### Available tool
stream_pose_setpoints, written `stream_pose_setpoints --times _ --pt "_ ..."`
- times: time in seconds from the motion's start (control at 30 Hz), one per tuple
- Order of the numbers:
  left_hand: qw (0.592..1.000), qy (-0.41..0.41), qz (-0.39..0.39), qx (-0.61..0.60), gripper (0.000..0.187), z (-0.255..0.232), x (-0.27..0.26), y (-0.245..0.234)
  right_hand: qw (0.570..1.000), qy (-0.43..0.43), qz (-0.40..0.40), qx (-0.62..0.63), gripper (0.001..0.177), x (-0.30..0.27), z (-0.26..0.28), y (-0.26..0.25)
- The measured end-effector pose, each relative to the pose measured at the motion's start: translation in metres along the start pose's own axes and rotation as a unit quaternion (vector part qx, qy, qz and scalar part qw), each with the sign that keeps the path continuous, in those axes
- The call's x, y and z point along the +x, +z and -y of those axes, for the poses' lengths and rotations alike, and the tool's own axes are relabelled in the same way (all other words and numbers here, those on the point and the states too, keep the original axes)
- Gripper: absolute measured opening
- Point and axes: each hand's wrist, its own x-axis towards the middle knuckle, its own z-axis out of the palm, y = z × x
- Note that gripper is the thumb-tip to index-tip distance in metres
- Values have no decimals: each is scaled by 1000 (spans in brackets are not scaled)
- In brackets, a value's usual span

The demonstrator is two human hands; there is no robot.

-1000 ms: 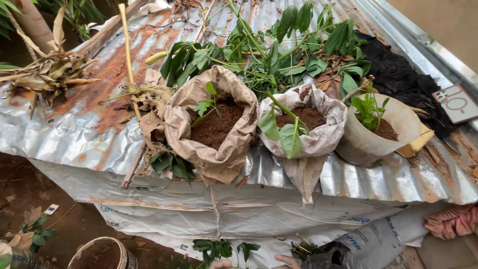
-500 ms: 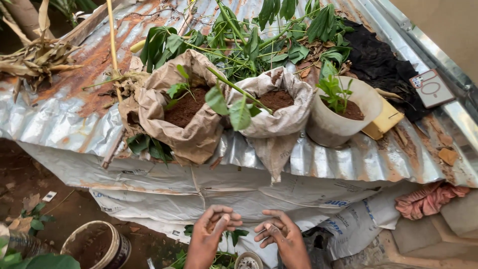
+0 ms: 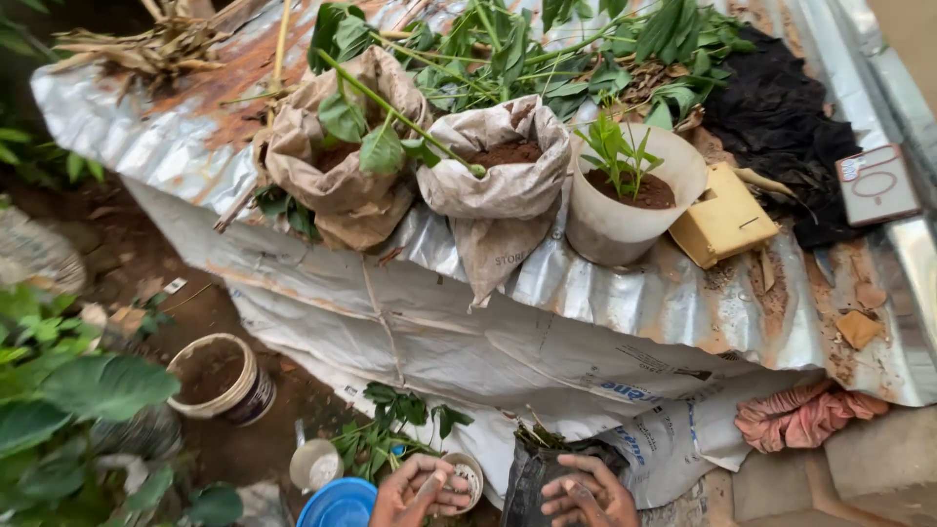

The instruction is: Planting seedlings into bags of soil and organizing plant cuttings.

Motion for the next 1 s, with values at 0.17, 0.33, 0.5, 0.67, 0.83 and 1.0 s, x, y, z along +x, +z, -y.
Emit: stream_pose_setpoints --times 0.17,0.33,0.5,0.67,0.83,1.0 --pt "998 38 -53 -1 21 -46 -68 65 996 2 80 -25 41 -49 27 34" --pt "997 50 -50 -11 19 -43 -95 95 993 -21 113 -17 39 -77 40 46" --pt "997 73 -37 -8 19 -37 -116 103 994 -34 97 -17 37 -94 33 34" --pt "992 116 -53 -17 21 -51 -150 91 993 -53 106 -26 38 -100 27 11" --pt "972 214 -93 1 20 -47 -210 40 994 -51 86 -51 37 -104 35 31" --pt "948 216 -225 -59 25 32 -274 -37 977 -81 173 -91 33 -143 65 94"
